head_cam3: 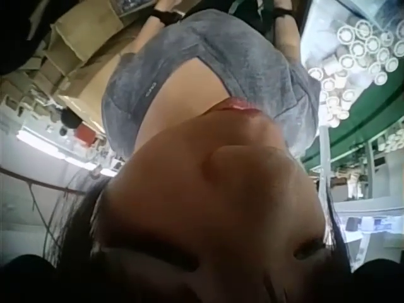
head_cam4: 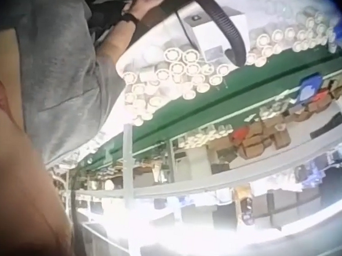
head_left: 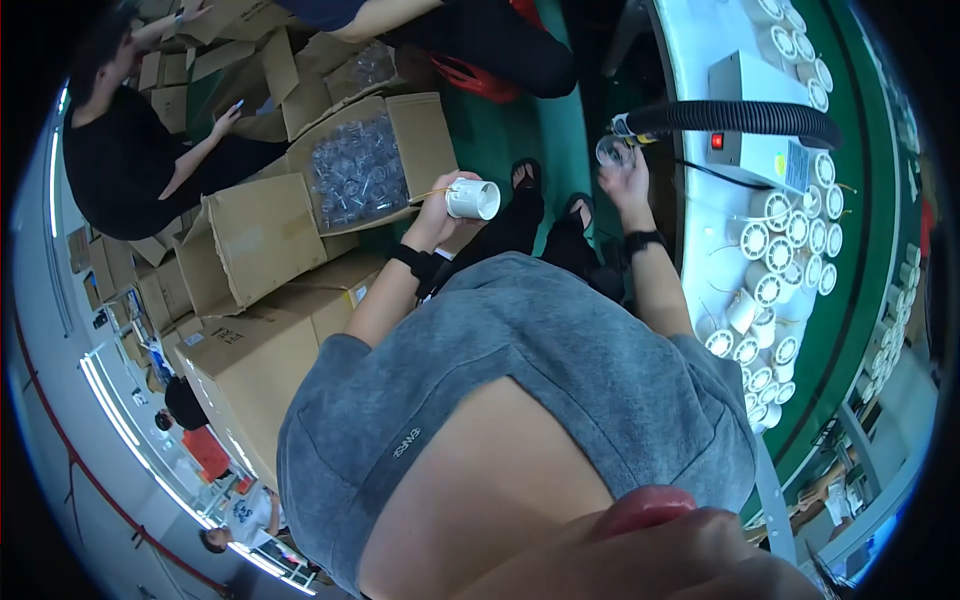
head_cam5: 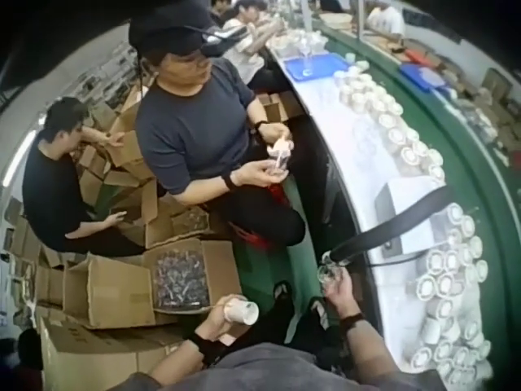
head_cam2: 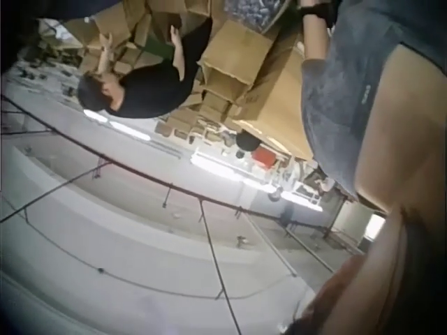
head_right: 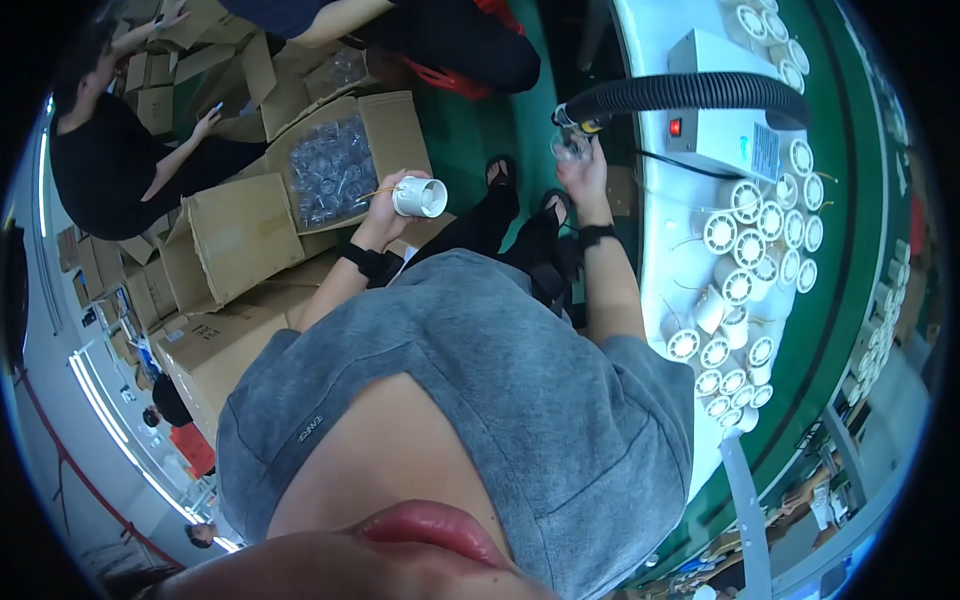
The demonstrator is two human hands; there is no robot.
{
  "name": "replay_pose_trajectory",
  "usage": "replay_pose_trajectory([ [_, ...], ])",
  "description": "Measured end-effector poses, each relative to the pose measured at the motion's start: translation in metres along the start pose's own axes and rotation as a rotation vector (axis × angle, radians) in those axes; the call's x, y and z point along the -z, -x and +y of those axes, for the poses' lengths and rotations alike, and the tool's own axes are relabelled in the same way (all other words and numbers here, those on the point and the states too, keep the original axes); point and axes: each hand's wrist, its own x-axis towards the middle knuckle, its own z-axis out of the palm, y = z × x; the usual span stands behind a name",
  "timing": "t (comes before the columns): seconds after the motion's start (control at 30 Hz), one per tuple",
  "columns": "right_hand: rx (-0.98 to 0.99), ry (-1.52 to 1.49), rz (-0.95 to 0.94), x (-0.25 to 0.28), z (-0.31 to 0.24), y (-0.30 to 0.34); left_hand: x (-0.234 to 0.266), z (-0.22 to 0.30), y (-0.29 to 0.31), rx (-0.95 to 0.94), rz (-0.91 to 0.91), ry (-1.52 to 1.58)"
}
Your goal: The person picks up a white cylindrical component and a clear plastic cover, fits the cover over the component, and presses them together. They then place the assembled unit onto the table and repeat the process.
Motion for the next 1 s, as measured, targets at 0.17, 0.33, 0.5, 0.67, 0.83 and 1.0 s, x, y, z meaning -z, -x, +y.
replay_pose_trajectory([
  [0.17, -0.056, -0.037, -0.197, -0.032, 0.017, -0.032, 0.004, -0.013, 0.009, -0.108, 0.077, -0.015],
  [0.33, -0.082, 0.006, -0.190, -0.057, 0.031, -0.034, 0.010, -0.020, 0.015, -0.109, 0.151, 0.051],
  [0.5, -0.026, 0.199, -0.052, -0.051, 0.025, -0.033, 0.015, -0.025, 0.015, -0.124, 0.147, 0.116],
  [0.67, 0.128, 0.502, 0.093, -0.041, 0.024, -0.022, 0.005, -0.020, 0.017, -0.123, 0.038, 0.177],
  [0.83, 0.227, 0.673, 0.145, -0.033, 0.010, 0.000, -0.019, -0.011, 0.010, -0.209, -0.073, 0.236],
  [1.0, 0.015, 0.882, -0.111, -0.052, -0.008, 0.045, -0.045, -0.003, -0.003, -0.296, -0.043, 0.088],
])
